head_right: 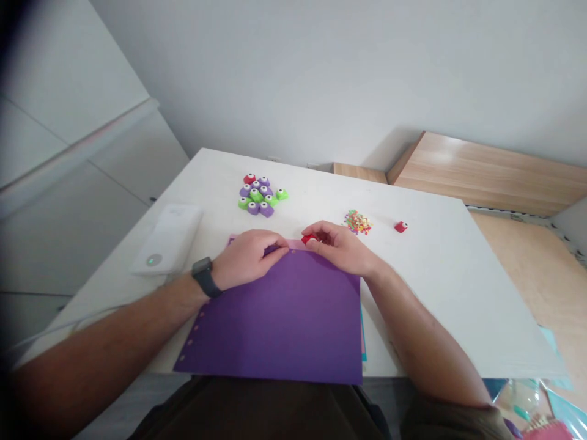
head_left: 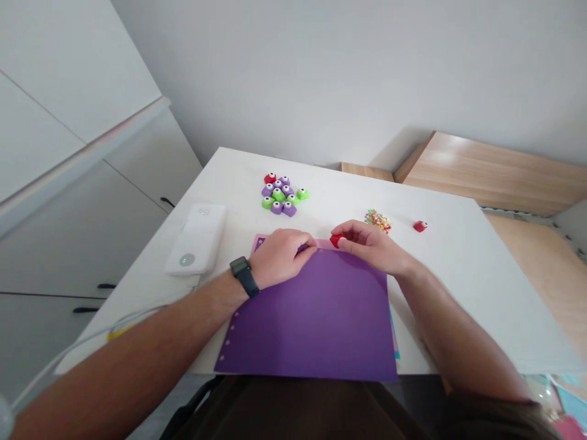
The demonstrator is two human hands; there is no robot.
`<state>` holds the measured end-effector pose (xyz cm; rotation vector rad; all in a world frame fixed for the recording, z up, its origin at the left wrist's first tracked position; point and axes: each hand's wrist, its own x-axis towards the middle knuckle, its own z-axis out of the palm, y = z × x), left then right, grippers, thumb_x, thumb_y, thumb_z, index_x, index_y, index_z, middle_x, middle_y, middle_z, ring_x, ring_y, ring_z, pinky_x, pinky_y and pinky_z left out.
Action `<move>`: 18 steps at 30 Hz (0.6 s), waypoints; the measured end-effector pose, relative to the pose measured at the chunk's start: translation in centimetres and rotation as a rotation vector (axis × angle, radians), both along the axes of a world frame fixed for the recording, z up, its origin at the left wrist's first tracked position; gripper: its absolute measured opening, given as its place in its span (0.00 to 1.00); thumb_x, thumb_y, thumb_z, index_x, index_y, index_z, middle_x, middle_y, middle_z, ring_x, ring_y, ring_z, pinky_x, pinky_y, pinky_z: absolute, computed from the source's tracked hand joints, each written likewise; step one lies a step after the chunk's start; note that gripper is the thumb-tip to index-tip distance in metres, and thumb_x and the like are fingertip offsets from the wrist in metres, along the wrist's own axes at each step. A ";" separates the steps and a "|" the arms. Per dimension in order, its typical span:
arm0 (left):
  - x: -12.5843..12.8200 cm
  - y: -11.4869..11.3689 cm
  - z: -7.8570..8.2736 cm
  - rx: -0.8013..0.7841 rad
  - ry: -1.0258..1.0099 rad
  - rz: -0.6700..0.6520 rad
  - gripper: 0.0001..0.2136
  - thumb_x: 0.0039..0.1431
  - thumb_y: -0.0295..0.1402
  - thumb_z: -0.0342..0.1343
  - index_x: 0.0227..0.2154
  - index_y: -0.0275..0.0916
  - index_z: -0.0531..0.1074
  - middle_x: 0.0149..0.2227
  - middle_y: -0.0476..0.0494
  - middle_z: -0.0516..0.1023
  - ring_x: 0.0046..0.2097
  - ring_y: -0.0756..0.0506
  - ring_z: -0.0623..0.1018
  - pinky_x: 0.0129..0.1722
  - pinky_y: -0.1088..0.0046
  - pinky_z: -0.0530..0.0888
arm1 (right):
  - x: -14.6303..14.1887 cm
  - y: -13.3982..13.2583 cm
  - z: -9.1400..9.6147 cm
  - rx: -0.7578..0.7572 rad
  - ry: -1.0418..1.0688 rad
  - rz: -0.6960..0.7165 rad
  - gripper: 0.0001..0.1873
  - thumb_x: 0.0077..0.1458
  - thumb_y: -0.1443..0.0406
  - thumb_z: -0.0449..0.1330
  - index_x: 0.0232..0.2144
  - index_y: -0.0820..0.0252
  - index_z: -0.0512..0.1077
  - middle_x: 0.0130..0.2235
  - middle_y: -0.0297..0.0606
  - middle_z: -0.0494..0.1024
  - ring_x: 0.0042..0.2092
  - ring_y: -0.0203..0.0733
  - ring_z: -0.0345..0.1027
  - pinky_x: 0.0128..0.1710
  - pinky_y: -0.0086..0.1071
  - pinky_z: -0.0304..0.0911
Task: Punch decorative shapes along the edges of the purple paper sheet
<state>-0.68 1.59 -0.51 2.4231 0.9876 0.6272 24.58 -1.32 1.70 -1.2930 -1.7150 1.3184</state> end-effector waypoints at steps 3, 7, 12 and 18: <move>0.1 0.0 0.1 0.011 0.004 -0.008 0.08 0.68 0.33 0.54 0.36 0.40 0.78 0.38 0.46 0.83 0.41 0.44 0.80 0.42 0.68 0.71 | 0.3 0.3 -0.5 0.056 -0.139 -0.014 0.25 0.57 0.55 0.67 0.54 0.56 0.71 0.47 0.39 0.80 0.42 0.39 0.72 0.44 0.36 0.69; 0.1 -0.1 0.0 0.024 0.006 -0.015 0.08 0.68 0.32 0.54 0.36 0.40 0.77 0.38 0.46 0.83 0.41 0.44 0.80 0.42 0.68 0.70 | 0.6 0.4 0.4 0.062 -0.302 0.053 0.20 0.55 0.57 0.67 0.48 0.57 0.75 0.42 0.38 0.81 0.38 0.40 0.72 0.41 0.36 0.68; 0.1 -0.1 0.0 0.026 0.002 -0.014 0.08 0.68 0.33 0.54 0.35 0.40 0.77 0.37 0.46 0.83 0.40 0.44 0.80 0.42 0.67 0.70 | 0.4 0.9 2.3 0.087 -0.341 0.168 0.16 0.58 0.60 0.64 0.48 0.56 0.75 0.41 0.36 0.81 0.38 0.39 0.72 0.40 0.35 0.68; -0.1 0.0 -0.1 -0.003 -0.006 -0.019 0.09 0.69 0.34 0.53 0.38 0.40 0.79 0.40 0.44 0.83 0.43 0.43 0.80 0.46 0.65 0.71 | -0.2 1.7 2.9 0.125 -0.442 0.299 0.17 0.60 0.58 0.62 0.50 0.52 0.78 0.44 0.36 0.81 0.40 0.41 0.72 0.40 0.34 0.66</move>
